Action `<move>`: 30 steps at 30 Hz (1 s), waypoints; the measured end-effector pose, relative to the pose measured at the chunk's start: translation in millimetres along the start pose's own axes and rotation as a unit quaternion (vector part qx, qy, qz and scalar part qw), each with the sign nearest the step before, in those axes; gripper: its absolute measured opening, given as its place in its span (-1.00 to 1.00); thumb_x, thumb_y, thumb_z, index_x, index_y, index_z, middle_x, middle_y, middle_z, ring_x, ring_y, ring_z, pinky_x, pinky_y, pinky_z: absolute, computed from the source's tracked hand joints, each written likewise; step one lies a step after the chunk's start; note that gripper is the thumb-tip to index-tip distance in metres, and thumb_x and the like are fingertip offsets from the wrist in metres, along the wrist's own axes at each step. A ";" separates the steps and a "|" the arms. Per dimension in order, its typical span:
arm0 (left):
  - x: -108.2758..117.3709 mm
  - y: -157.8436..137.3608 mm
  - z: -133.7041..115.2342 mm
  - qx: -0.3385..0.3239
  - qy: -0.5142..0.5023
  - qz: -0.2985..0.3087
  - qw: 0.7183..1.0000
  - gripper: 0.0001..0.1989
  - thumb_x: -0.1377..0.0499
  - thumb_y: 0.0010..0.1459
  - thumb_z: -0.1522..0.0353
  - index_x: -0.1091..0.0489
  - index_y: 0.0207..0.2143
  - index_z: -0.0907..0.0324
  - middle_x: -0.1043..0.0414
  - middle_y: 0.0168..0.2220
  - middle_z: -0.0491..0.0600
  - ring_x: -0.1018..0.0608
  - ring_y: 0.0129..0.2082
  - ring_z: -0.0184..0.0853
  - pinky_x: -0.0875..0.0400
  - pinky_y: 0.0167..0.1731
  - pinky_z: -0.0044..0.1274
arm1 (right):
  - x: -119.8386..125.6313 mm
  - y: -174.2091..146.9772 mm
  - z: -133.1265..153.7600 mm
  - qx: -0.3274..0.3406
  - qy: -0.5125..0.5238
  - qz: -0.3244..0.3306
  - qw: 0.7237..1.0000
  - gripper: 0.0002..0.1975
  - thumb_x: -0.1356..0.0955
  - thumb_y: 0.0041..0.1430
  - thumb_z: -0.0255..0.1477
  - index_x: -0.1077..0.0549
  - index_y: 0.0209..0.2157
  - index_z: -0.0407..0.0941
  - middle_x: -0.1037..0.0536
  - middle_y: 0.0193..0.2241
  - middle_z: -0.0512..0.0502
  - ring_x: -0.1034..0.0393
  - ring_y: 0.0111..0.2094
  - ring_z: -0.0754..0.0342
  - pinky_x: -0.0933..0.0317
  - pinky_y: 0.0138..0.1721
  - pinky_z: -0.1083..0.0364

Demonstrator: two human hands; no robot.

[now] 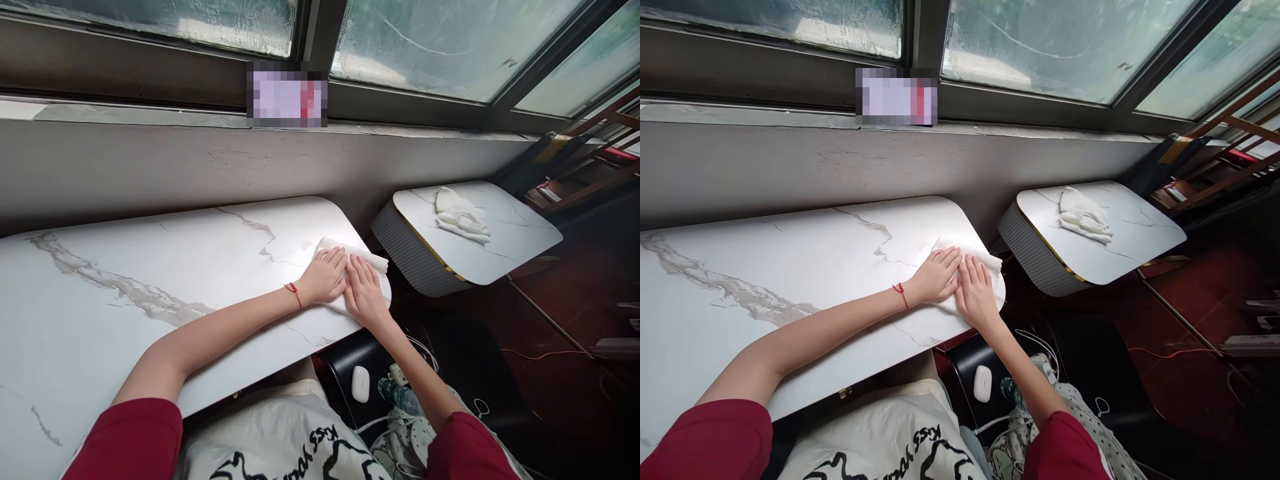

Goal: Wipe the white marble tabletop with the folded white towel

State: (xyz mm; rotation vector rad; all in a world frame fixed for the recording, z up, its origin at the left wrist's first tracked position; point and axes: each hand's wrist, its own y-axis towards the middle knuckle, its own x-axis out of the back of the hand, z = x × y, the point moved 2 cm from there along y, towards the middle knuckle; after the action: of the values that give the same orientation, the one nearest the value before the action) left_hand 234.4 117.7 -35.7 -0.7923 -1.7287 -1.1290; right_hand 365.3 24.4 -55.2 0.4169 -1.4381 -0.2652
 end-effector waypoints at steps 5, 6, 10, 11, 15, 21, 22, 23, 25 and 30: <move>7.8 10.2 40.3 0.012 0.002 0.009 1.000 -0.43 0.03 0.36 0.29 -0.26 0.31 0.43 -0.26 0.36 0.26 -0.27 0.39 -0.08 -0.12 0.37 -0.26 | -21.6 38.5 2.4 -0.024 0.015 -0.002 1.000 -0.44 -0.11 0.39 -0.42 -0.27 0.33 -0.29 -0.30 0.35 -0.38 -0.10 0.41 -0.22 -0.01 0.39 -0.26; 10.7 11.0 50.4 0.017 0.003 0.014 1.000 -0.43 0.02 0.37 0.28 -0.25 0.31 0.44 -0.24 0.37 0.26 -0.26 0.40 -0.09 -0.11 0.38 -0.27 | -26.5 48.3 3.7 -0.026 0.021 0.000 0.999 -0.44 -0.11 0.39 -0.42 -0.27 0.33 -0.29 -0.29 0.35 -0.37 -0.10 0.41 -0.22 -0.01 0.39 -0.27; 25.1 9.2 89.3 0.047 0.006 0.024 0.999 -0.42 0.01 0.38 0.25 -0.23 0.33 0.42 -0.21 0.39 0.23 -0.26 0.40 -0.10 -0.10 0.38 -0.29 | -44.9 90.8 7.5 -0.009 0.044 0.020 0.999 -0.43 -0.09 0.39 -0.43 -0.28 0.33 -0.29 -0.26 0.37 -0.37 -0.08 0.42 -0.23 0.01 0.39 -0.30; 28.8 8.0 97.7 0.061 0.011 0.022 0.998 -0.42 0.00 0.38 0.24 -0.24 0.32 0.40 -0.22 0.38 0.22 -0.27 0.39 -0.10 -0.11 0.37 -0.28 | -48.5 101.7 7.7 0.003 0.049 0.029 0.998 -0.43 -0.08 0.40 -0.43 -0.28 0.33 -0.29 -0.26 0.37 -0.36 -0.07 0.42 -0.22 0.01 0.39 -0.29; 40.6 2.4 123.9 0.126 0.043 0.001 0.991 -0.46 -0.02 0.36 0.22 -0.31 0.27 0.34 -0.29 0.34 0.21 -0.34 0.32 -0.06 -0.20 0.31 -0.25 | -58.2 143.6 9.0 0.069 0.060 0.074 0.993 -0.44 -0.07 0.41 -0.44 -0.26 0.35 -0.27 -0.24 0.39 -0.31 -0.04 0.44 -0.13 0.04 0.42 -0.21; 48.4 -5.5 144.2 0.218 0.073 -0.034 0.973 -0.50 0.01 0.36 0.25 -0.34 0.23 0.33 -0.31 0.32 0.22 -0.36 0.29 -0.02 -0.21 0.26 -0.21 | -68.0 188.6 26.4 0.094 0.044 0.116 0.988 -0.45 -0.10 0.43 -0.48 -0.25 0.37 -0.23 -0.22 0.40 -0.23 -0.03 0.45 -0.10 0.06 0.44 -0.14; 49.4 -6.7 146.0 0.231 0.076 -0.035 0.969 -0.50 0.02 0.36 0.25 -0.34 0.22 0.33 -0.31 0.32 0.23 -0.36 0.29 -0.01 -0.21 0.26 -0.21 | -69.7 193.7 30.5 0.092 0.045 0.120 0.987 -0.46 -0.11 0.43 -0.48 -0.26 0.37 -0.21 -0.22 0.41 -0.22 -0.04 0.45 -0.10 0.05 0.44 -0.14; 50.6 -7.8 147.7 0.243 0.079 -0.036 0.966 -0.50 0.02 0.36 0.26 -0.35 0.22 0.34 -0.31 0.31 0.23 -0.36 0.28 0.00 -0.21 0.25 -0.21 | -71.5 198.4 34.6 0.092 0.048 0.125 0.987 -0.46 -0.12 0.43 -0.49 -0.26 0.37 -0.20 -0.22 0.41 -0.21 -0.04 0.44 -0.11 0.05 0.44 -0.13; 53.2 -9.7 150.4 0.266 0.084 -0.041 0.959 -0.52 0.01 0.34 0.27 -0.36 0.19 0.35 -0.32 0.30 0.25 -0.36 0.27 0.02 -0.22 0.23 -0.20 | -74.8 207.2 41.9 0.091 0.053 0.131 0.986 -0.48 -0.13 0.44 -0.50 -0.29 0.36 -0.18 -0.22 0.40 -0.22 -0.05 0.44 -0.11 0.04 0.43 -0.12; 57.9 -11.7 155.3 0.301 0.089 -0.052 0.948 -0.56 0.02 0.35 0.27 -0.38 0.14 0.32 -0.35 0.26 0.26 -0.36 0.25 0.04 -0.21 0.22 -0.18 | -82.5 225.9 54.0 0.031 0.096 0.125 0.987 -0.49 -0.15 0.37 -0.59 -0.39 0.27 -0.18 -0.23 0.39 -0.32 -0.07 0.42 -0.10 -0.01 0.40 -0.12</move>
State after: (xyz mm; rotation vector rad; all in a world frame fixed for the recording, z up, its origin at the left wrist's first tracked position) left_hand 149.7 259.1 -14.8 -0.2158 -1.8297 -0.6468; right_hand 285.6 256.1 -27.9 0.2990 -1.2951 0.0229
